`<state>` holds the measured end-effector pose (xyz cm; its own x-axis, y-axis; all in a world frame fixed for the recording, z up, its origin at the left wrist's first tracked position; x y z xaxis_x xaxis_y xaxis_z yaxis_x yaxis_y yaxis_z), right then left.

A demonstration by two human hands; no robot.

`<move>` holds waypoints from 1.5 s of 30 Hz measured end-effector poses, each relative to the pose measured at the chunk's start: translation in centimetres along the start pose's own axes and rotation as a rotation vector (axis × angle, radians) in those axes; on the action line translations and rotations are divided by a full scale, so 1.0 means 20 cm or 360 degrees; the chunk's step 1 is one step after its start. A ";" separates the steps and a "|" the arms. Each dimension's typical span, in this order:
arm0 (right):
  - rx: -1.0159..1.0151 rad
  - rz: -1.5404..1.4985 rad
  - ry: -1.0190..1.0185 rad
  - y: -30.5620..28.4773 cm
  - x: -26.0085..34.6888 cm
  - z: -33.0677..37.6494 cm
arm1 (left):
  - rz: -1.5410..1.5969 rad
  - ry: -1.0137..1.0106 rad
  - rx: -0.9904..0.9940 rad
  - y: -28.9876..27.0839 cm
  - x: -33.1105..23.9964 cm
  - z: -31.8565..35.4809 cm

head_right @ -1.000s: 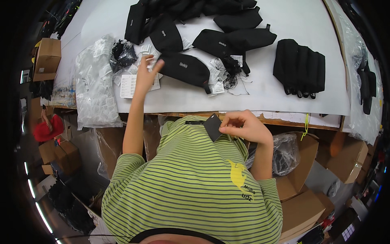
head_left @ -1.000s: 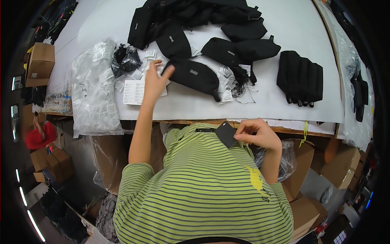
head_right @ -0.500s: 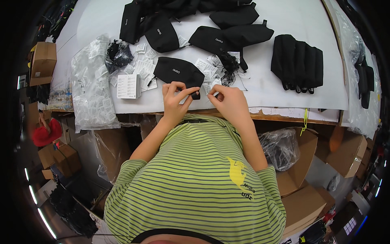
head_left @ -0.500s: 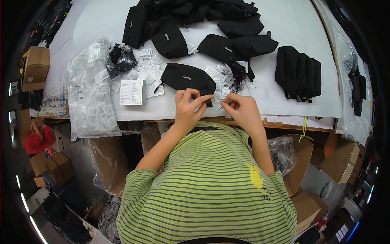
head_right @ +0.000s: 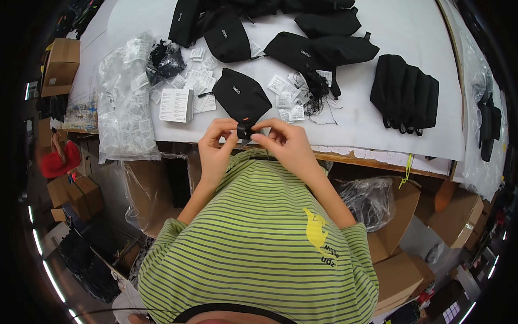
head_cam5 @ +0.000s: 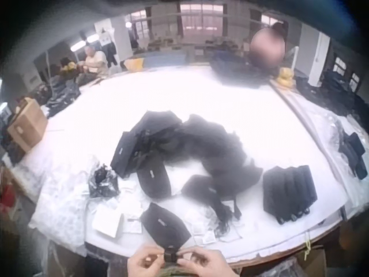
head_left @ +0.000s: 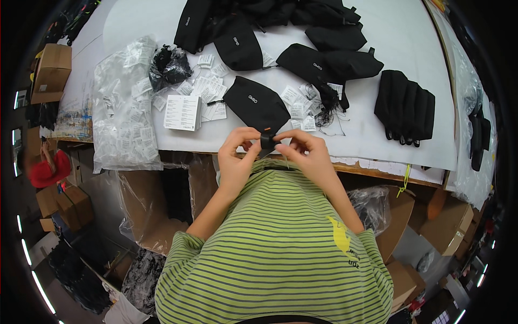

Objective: Assembling small black fabric pouches by inserting a card and silica gel packet into each one.

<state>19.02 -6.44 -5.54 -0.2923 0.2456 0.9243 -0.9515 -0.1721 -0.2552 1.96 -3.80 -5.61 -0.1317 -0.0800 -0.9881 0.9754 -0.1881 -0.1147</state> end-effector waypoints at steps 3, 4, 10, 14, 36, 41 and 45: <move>-0.0007 -0.1102 0.0147 -0.06 -0.05 0.03 | 0.0237 0.0197 -0.0227 -0.05 -0.04 -0.01; -0.0009 -0.1102 0.0147 -0.08 -0.05 0.05 | 0.0237 0.0196 -0.0226 -0.06 -0.07 0.00; -0.0181 -0.1273 -0.0077 -0.15 -0.03 0.07 | 0.0483 -0.0112 0.0159 0.00 -0.15 0.02; -0.0360 -0.0426 -0.0170 -0.13 0.00 0.04 | 0.0447 -0.0093 0.0223 0.03 -0.17 -0.01; -0.0189 -0.1042 0.0162 -0.02 -0.03 0.01 | -0.0084 -0.0146 0.0323 0.06 -0.03 -0.03; -0.0182 -0.1014 0.0136 -0.03 -0.04 0.01 | -0.0064 -0.0127 0.0361 0.07 -0.05 -0.04; -0.0155 -0.1004 0.0130 -0.03 -0.04 0.01 | -0.0089 -0.0116 0.0418 0.07 -0.05 -0.04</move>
<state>19.80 -6.71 -6.13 0.3237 0.3440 0.8814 -0.9462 0.1155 0.3024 3.52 -3.13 -4.87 -0.2056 -0.1307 -0.9699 0.8882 -0.4409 -0.1289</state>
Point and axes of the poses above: each hand's wrist, its own z-axis away from the middle knuckle, its own y-axis out of the palm, x = y × z, the point moved 3 cm from there along -z, towards the middle knuckle, and after that the axes turned 2 degrees about -z, right-handed, at the moved point
